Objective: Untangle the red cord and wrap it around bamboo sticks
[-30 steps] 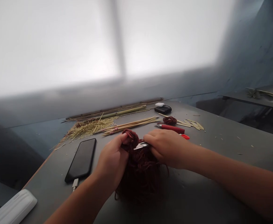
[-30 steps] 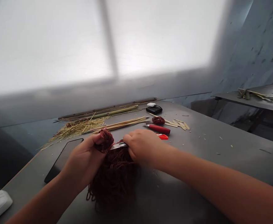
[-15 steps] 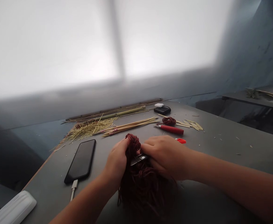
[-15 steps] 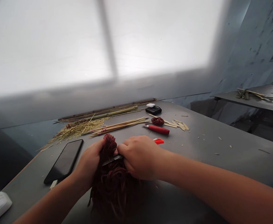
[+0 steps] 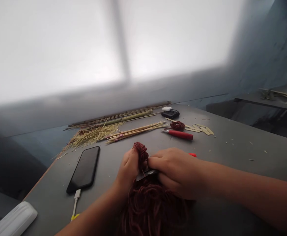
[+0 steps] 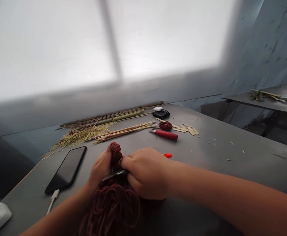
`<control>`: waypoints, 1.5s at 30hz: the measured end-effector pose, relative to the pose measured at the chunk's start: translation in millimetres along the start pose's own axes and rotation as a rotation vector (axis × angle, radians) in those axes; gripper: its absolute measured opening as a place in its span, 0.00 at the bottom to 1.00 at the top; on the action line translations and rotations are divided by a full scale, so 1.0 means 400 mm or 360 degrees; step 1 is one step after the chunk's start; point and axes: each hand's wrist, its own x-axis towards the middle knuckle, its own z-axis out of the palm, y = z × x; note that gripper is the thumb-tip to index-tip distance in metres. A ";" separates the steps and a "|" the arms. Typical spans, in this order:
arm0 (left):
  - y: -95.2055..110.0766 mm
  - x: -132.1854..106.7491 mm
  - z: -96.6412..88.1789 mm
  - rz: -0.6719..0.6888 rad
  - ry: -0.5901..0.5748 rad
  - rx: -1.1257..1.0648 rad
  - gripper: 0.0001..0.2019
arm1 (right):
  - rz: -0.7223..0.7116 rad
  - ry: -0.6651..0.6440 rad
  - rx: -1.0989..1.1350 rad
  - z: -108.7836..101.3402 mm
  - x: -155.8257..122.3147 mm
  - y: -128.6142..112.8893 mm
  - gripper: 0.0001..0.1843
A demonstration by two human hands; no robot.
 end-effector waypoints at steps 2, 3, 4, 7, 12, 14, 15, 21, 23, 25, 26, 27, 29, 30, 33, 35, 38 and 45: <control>0.006 -0.002 0.000 0.0040 0.0004 0.0067 0.29 | -0.0004 0.0036 0.0031 0.001 -0.002 0.001 0.05; 0.009 -0.004 -0.001 0.0074 0.0007 0.0107 0.30 | -0.0003 0.0065 0.0023 0.002 -0.003 0.003 0.05; 0.013 -0.006 -0.004 0.0110 0.0012 0.0151 0.30 | -0.0003 0.0100 0.0000 0.003 -0.004 0.005 0.05; 0.023 -0.013 -0.014 0.0256 0.0054 0.0317 0.29 | 0.0008 0.0161 -0.0080 0.003 -0.008 0.010 0.06; 0.026 -0.015 -0.028 0.0488 0.0132 0.0636 0.24 | -0.0005 0.0229 -0.0151 -0.002 -0.009 0.017 0.05; 0.020 -0.010 -0.031 0.0546 0.0129 0.0735 0.22 | -0.0007 0.0243 -0.0185 0.000 -0.007 0.021 0.05; 0.016 -0.007 -0.033 0.0569 0.0119 0.0776 0.20 | -0.0015 0.0256 -0.0198 0.003 -0.006 0.024 0.05; -0.002 0.008 -0.049 0.0677 0.0065 0.0957 0.17 | -0.0101 0.0311 -0.0111 0.029 0.003 0.034 0.06; -0.004 0.007 -0.054 0.0701 0.0062 0.0994 0.17 | -0.0109 0.0299 -0.0026 0.034 0.007 0.033 0.05; -0.003 0.004 -0.057 0.0721 0.0061 0.1035 0.16 | -0.0112 0.0296 0.0046 0.038 0.012 0.033 0.04; -0.002 0.002 -0.058 0.0730 0.0058 0.1061 0.16 | -0.0119 0.0304 0.0067 0.039 0.013 0.034 0.04; 0.000 0.000 -0.058 0.0741 0.0051 0.1094 0.16 | -0.0132 0.0319 0.0082 0.040 0.014 0.035 0.04; 0.006 -0.004 -0.060 0.0771 0.0023 0.1179 0.15 | -0.0179 0.0358 0.0097 0.043 0.015 0.039 0.04; 0.009 -0.004 -0.061 0.0790 0.0004 0.1230 0.15 | -0.0206 0.0384 0.0092 0.043 0.014 0.042 0.04; 0.016 0.001 -0.069 0.0834 -0.0033 0.1396 0.14 | -0.0223 0.0473 -0.0018 0.042 0.012 0.050 0.06; 0.016 0.009 -0.076 0.0833 -0.0028 0.1505 0.14 | -0.0170 0.0506 -0.0132 0.040 0.013 0.055 0.08; 0.013 0.023 -0.082 0.0793 0.0007 0.1668 0.15 | -0.0103 0.0494 -0.0245 0.040 0.019 0.060 0.09; 0.004 0.027 -0.073 0.0644 0.0053 0.2009 0.15 | -0.0021 0.0537 -0.0530 0.041 0.021 0.065 0.09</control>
